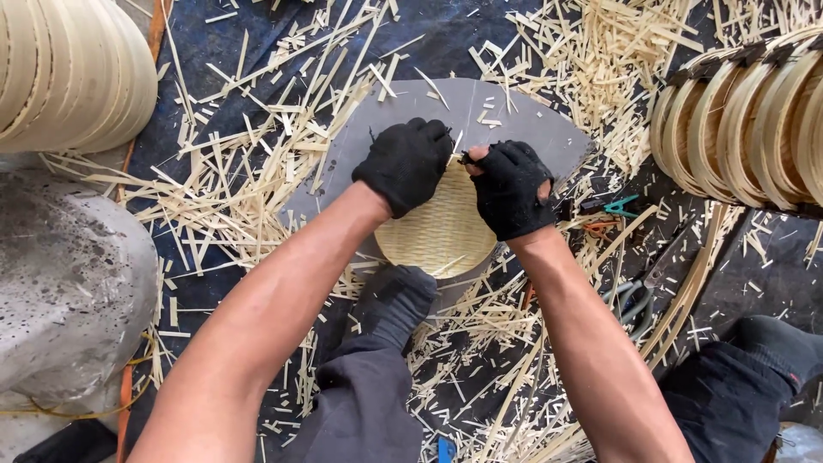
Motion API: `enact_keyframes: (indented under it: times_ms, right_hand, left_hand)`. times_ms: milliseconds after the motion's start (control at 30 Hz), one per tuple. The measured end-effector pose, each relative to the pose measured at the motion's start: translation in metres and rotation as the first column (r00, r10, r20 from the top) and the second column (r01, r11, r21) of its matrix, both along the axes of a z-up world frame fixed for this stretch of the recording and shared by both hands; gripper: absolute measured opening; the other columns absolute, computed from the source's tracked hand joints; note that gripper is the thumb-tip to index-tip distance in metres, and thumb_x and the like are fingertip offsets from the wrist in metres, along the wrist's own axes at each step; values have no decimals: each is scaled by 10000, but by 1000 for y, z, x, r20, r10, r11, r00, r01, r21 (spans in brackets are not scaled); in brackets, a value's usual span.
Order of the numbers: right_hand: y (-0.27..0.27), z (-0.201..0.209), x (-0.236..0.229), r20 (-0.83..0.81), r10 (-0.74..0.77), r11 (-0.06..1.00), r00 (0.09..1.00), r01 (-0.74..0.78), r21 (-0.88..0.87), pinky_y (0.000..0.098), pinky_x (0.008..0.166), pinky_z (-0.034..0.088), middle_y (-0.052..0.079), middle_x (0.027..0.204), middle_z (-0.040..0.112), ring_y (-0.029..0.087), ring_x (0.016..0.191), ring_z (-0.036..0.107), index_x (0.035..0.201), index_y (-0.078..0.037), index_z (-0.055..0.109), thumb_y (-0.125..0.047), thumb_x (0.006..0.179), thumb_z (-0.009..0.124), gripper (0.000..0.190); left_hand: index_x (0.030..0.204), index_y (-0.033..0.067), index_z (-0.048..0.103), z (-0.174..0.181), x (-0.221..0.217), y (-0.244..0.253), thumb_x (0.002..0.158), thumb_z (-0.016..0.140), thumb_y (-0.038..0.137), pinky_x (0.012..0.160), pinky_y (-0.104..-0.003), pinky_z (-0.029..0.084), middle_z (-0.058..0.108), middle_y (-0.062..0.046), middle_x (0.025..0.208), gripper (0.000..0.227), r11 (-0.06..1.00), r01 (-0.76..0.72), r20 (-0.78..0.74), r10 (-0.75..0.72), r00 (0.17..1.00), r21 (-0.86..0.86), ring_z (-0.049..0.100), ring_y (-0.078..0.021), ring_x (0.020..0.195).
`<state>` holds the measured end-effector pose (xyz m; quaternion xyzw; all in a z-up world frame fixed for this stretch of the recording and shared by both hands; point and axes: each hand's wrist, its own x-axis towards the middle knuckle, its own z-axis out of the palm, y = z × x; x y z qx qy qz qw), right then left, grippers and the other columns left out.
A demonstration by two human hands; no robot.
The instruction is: The person attaches a flexible bamboo strip around the rim of a woven circular base using a clip, presses it along the edge by hand, and stacks the completed piece onto a pile before repeating the process.
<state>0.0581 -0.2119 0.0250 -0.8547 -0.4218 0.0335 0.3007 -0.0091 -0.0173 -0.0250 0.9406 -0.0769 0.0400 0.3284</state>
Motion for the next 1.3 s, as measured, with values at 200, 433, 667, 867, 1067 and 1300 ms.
enact_keyframes:
  times_ms: [200, 433, 667, 867, 1067, 1300]
  right_hand:
    - [-2, -6, -7, -6, -63, 998, 998, 63, -29, 442, 824, 545, 126, 986, 705, 358, 939, 675, 1121, -89, 687, -29, 917, 743, 219]
    - [-46, -9, -4, -207, -285, 943, 936, 236, -234, 430, 844, 547, 205, 1059, 687, 365, 978, 679, 1242, 17, 619, -166, 891, 785, 429]
    - [-33, -3, 13, -111, -99, 983, 989, 80, -167, 439, 843, 561, 152, 1010, 696, 368, 982, 689, 1041, -92, 687, -67, 990, 678, 58]
    - [-23, -5, 10, -41, 2, 973, 999, -11, -230, 476, 797, 540, 144, 975, 675, 392, 960, 655, 991, -84, 661, -60, 916, 684, 82]
    - [-60, 10, 3, 107, -58, 945, 993, 89, -314, 477, 782, 535, 165, 977, 648, 391, 936, 640, 965, -101, 656, -186, 943, 766, 141]
    - [-57, -5, -53, -225, -420, 881, 879, 335, -335, 417, 689, 540, 148, 827, 664, 306, 734, 669, 1265, -17, 661, -207, 925, 757, 401]
  left_hand:
    - [1001, 69, 690, 2, 1, 1, 831, 642, 119, 766, -468, 532, 664, -115, 1040, 184, 1000, 11, -31, -10, 999, 10, 645, -338, 935]
    - [1014, 37, 681, -6, -9, 12, 909, 657, 166, 789, -480, 538, 654, -149, 1054, 167, 988, -151, -66, 152, 986, 12, 647, -360, 958]
    - [1164, -22, 665, 45, -19, 5, 802, 724, 363, 786, -473, 518, 633, -187, 1079, 532, 985, -175, -53, 175, 983, 7, 632, -372, 960]
    - [1056, 65, 701, 11, 0, 1, 845, 648, 144, 810, -451, 515, 678, -119, 1121, 232, 985, 9, 84, -24, 996, 172, 631, -340, 1021]
    - [1056, 67, 705, -3, 0, 4, 878, 638, 139, 760, -455, 541, 689, -116, 1102, 203, 983, 9, 7, -10, 1000, 184, 636, -335, 991]
    - [1030, 93, 717, -4, 4, 8, 839, 669, 177, 743, -445, 542, 695, -92, 1095, 214, 982, 21, 36, -28, 999, 185, 640, -330, 977]
